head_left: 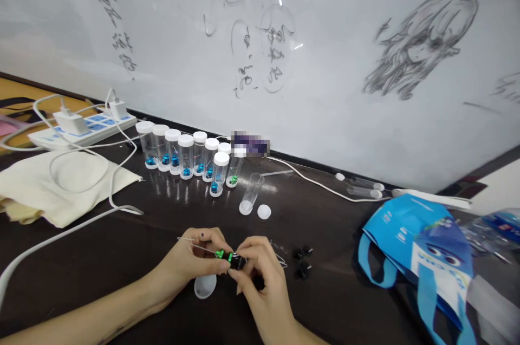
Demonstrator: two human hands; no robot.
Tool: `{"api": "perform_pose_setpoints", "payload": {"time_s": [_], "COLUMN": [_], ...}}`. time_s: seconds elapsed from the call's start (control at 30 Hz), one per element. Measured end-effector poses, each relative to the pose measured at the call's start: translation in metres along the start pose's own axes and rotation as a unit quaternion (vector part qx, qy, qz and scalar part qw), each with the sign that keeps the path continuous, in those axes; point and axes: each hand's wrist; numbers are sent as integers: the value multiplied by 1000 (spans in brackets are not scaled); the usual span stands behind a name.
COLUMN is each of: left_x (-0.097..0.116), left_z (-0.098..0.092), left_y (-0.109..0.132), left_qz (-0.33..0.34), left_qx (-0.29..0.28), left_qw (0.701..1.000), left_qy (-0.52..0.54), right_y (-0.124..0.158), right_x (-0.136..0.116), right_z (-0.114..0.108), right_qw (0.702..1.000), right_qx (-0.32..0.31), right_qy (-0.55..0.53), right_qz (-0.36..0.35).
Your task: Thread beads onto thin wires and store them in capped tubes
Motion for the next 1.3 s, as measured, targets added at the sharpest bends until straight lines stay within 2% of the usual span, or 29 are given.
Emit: {"api": "perform_pose_setpoints", "payload": {"time_s": [0.5,0.67,0.87,1.1,1.3], "left_x": [0,-1,-3,-6,-4], "left_z": [0,0,0,-4,-1], "left_y": [0,0,0,0,0], "left_qz": [1,-10,1,-8,7], "left_qx": [-7,-6,-12,-9,-18], "left_qw": [1000,1000,1000,1000,1000], "left_qy": [7,13,11,13,12], "right_y": [2,2,2,2,0], "right_x": [1,3,-1,2,-2], "right_z": [0,1,-1,0,0], "right_qw": [1000,1000,1000,1000,999], "right_qx": [-18,-2,-20,-7,-22], "right_qy": [4,1,-8,7,2], "right_qz": [-15,-27,-5,-14,22]}}
Point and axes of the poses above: each hand's wrist, its own y-axis away from the middle knuckle, its own z-axis out of the palm, x = y × z, and after that the axes turned 5 degrees about x, right-handed
